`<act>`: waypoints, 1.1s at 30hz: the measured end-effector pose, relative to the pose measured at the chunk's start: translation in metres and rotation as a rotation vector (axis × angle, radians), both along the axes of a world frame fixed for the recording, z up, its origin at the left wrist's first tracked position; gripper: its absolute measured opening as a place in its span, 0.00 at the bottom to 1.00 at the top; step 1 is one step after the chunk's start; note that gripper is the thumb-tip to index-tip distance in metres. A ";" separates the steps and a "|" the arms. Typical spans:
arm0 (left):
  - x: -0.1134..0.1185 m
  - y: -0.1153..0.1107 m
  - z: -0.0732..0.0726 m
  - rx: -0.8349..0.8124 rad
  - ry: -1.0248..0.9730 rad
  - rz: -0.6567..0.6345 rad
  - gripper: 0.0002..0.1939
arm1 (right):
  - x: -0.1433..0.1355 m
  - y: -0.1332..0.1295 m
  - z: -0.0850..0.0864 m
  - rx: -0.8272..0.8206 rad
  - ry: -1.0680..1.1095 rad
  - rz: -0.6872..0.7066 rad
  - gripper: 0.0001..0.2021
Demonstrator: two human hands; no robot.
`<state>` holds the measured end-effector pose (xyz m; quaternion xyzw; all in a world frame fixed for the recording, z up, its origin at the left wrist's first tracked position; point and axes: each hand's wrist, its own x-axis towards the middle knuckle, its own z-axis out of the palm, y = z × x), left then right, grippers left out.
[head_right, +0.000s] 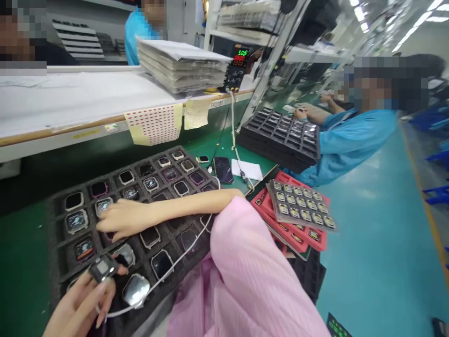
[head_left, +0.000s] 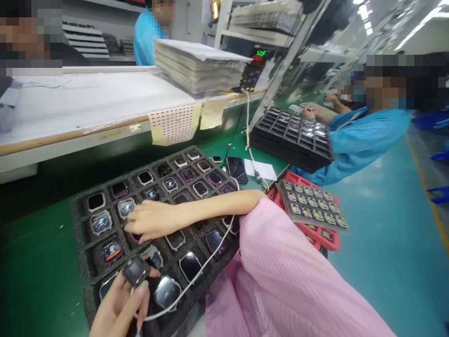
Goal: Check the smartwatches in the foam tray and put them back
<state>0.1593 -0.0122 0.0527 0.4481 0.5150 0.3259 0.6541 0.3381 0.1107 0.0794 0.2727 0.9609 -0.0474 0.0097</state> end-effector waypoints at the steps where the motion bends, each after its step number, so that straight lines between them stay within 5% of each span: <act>1: 0.001 0.001 -0.002 -0.011 -0.004 0.016 0.29 | 0.004 -0.003 0.006 -0.040 0.063 -0.017 0.16; 7: 0.002 0.013 -0.009 -0.075 -0.273 -0.033 0.28 | 0.010 -0.033 0.030 -0.241 0.331 0.049 0.22; 17: -0.004 0.025 -0.009 -0.019 -0.294 -0.112 0.23 | -0.008 -0.039 0.008 -0.210 0.351 0.117 0.13; 33: -0.008 0.021 -0.010 -0.003 -0.261 -0.119 0.22 | -0.004 -0.037 -0.002 -0.276 0.537 0.129 0.23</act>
